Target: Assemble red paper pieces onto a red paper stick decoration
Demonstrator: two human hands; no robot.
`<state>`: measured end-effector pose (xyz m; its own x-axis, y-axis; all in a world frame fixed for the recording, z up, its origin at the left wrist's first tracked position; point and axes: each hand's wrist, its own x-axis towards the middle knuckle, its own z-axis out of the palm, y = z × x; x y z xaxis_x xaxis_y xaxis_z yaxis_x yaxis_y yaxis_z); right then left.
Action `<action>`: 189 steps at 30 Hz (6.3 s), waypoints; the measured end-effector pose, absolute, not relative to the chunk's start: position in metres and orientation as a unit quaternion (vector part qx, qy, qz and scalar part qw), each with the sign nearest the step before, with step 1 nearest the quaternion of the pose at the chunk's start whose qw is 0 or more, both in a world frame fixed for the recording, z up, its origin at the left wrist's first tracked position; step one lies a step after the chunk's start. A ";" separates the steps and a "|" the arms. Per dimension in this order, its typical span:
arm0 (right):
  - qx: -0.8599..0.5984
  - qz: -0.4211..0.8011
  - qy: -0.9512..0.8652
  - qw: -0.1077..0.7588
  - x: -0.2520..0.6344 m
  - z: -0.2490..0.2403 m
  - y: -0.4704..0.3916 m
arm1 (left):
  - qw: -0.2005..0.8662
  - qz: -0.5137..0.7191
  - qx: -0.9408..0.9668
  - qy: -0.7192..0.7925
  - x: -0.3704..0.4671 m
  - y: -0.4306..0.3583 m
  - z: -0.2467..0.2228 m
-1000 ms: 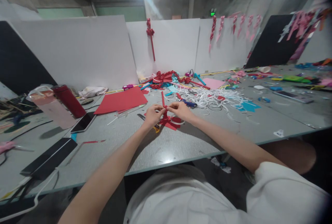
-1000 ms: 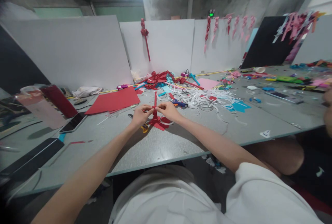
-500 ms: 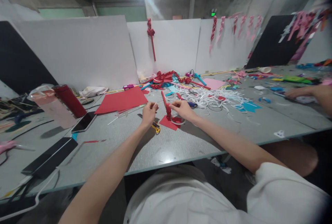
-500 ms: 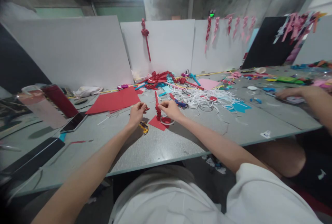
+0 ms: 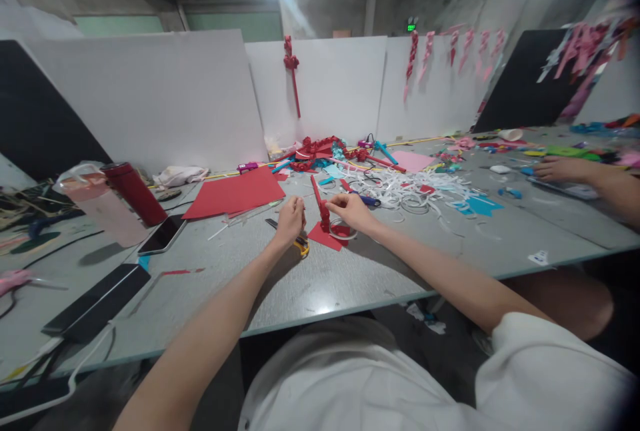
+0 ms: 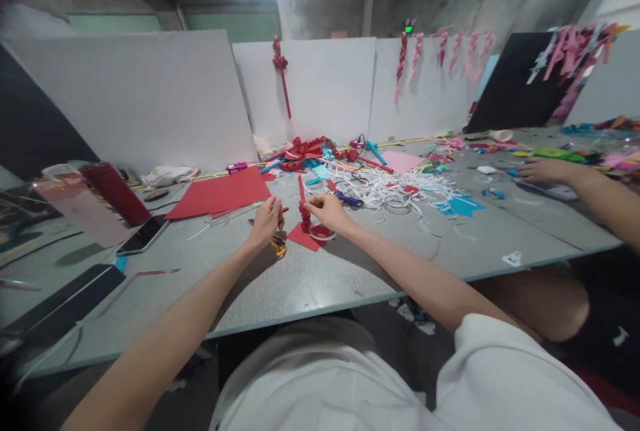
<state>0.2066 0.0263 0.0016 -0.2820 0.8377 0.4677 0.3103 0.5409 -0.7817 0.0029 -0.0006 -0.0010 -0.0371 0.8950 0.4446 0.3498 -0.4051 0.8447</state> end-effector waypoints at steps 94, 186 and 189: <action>-0.363 0.280 -0.776 0.432 0.203 0.003 0.019 | 0.245 0.488 0.700 0.460 0.008 -0.009 0.001; -0.348 0.371 -0.741 0.439 0.240 0.059 0.016 | 0.027 0.198 0.903 0.381 0.006 -0.017 -0.006; -0.105 0.572 -0.528 0.619 0.278 0.108 0.003 | 0.047 0.206 0.901 0.378 0.006 -0.016 -0.007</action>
<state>0.2776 0.0034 0.1083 -0.2119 0.8189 0.5334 -0.5973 0.3235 -0.7339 0.0062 -0.0157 -0.0073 0.6297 0.7001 0.3367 0.6616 -0.7104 0.2400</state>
